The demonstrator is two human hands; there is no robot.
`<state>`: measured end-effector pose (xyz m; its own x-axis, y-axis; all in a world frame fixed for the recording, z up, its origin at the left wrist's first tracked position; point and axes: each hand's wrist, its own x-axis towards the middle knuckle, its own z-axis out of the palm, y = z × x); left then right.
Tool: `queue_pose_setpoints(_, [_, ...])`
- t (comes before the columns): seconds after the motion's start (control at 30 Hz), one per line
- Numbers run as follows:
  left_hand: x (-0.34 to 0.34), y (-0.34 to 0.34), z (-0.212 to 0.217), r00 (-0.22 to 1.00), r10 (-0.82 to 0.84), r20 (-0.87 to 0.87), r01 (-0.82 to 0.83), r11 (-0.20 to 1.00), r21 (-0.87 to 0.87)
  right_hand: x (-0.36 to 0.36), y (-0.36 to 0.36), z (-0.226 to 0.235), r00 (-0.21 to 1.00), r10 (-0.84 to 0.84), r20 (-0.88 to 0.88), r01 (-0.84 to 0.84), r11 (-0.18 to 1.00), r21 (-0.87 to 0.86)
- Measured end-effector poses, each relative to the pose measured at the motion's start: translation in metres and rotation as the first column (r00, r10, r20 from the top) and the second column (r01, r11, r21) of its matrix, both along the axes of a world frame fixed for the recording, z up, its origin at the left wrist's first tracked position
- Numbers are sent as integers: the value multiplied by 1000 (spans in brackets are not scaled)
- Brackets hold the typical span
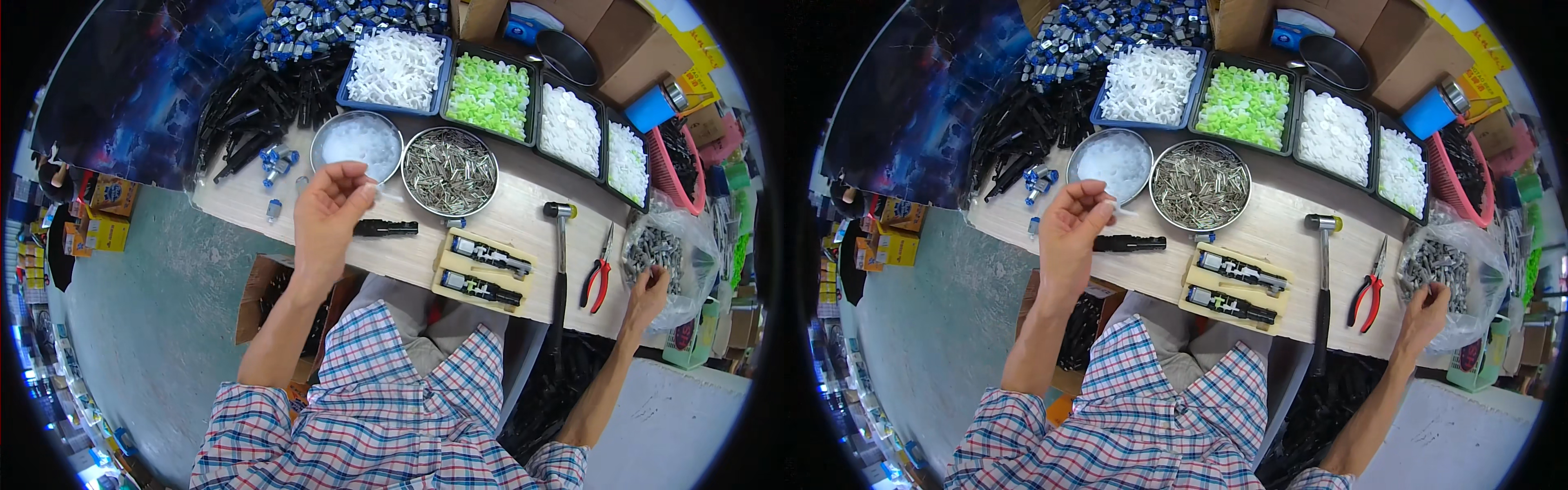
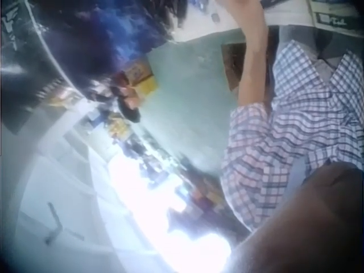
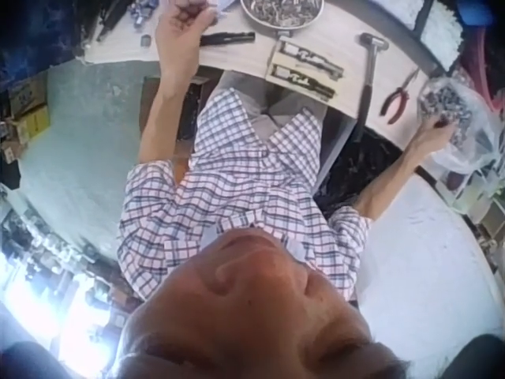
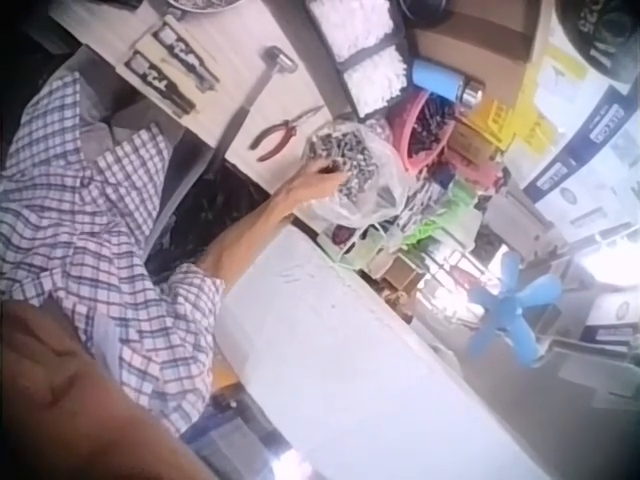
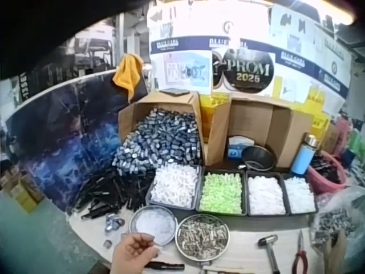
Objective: Manually assembling small parts using a jig, hammer, and pliers at a workstation.
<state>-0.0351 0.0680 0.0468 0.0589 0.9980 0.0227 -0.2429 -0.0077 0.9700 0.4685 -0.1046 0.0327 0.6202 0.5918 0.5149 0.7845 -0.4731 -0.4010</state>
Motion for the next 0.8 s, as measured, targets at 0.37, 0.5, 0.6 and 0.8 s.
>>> queue_pose_setpoints(0.37, [68,-73,1,956,-191,224,228,961,-157,-272,-2,29,219,487,-845,-258,865,432])
queue_pose_setpoints(0.5, [72,-78,-2,952,-239,192,269,951,-150,-280,-5,18,162,516,-841,-159,855,494])
queue_pose_setpoints(0.6, [71,-82,-2,951,-259,166,284,948,-146,-278,-6,16,152,515,-843,-169,854,492])
queue_pose_setpoints(0.8, [68,-86,-4,951,-310,20,310,951,-18,-274,-5,17,18,523,-852,-110,848,519])
